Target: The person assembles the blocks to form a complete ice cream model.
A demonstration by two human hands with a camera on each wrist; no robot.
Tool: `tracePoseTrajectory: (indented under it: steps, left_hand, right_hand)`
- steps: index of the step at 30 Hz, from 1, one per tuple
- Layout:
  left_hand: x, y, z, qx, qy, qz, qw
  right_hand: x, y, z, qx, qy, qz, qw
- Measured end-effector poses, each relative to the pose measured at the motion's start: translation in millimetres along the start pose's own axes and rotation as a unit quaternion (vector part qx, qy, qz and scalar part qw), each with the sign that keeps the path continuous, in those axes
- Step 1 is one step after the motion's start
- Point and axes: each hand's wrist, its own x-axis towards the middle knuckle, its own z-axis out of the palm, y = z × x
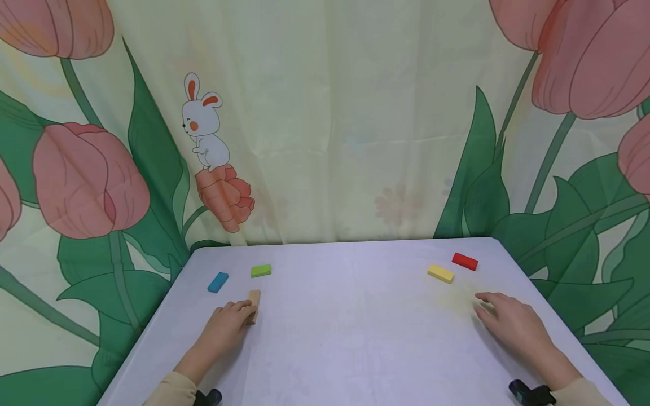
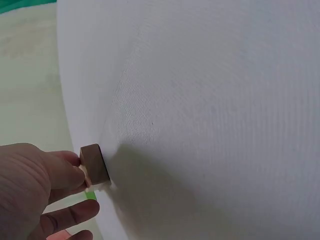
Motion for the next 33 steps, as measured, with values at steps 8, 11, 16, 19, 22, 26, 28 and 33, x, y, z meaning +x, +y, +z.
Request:
tracePoseTrajectory:
  steps: [8,11,16,19,22,26,28,33]
  left_hand:
    - [-1.7,11.7,-2.2,-0.011,0.002,0.004,0.9999]
    - [-2.1,16.5,-2.8,-0.009,0.010,0.015,0.9998]
    - [-1.6,25.3,-3.3,-0.005,0.021,0.035,0.9992]
    - [-0.4,30.2,-3.5,-0.001,0.024,0.047,0.9986]
    - [-0.1,33.5,-5.6,-0.008,0.029,0.067,0.9973]
    - [-0.6,33.2,-8.7,-0.031,0.033,0.113,0.9926]
    - [-0.4,31.6,-9.5,-0.040,0.028,0.133,0.9898]
    - [1.9,30.9,-8.3,-0.052,-0.008,0.153,0.9868]
  right_hand:
    - [9.0,-1.7,4.0,0.017,-0.005,0.008,0.9998]
    - [12.0,-4.1,4.7,0.025,-0.004,0.010,0.9996]
    - [16.8,-7.2,6.5,0.032,0.002,0.009,0.9995]
    - [19.7,-8.1,7.5,0.033,0.006,0.011,0.9994]
    - [22.5,-9.1,8.6,0.039,0.007,0.013,0.9991]
    - [26.3,-9.8,10.6,0.049,0.009,0.020,0.9986]
    - [28.5,-9.3,12.1,0.056,0.013,0.024,0.9981]
    - [34.0,-8.5,15.2,0.074,0.021,0.033,0.9965]
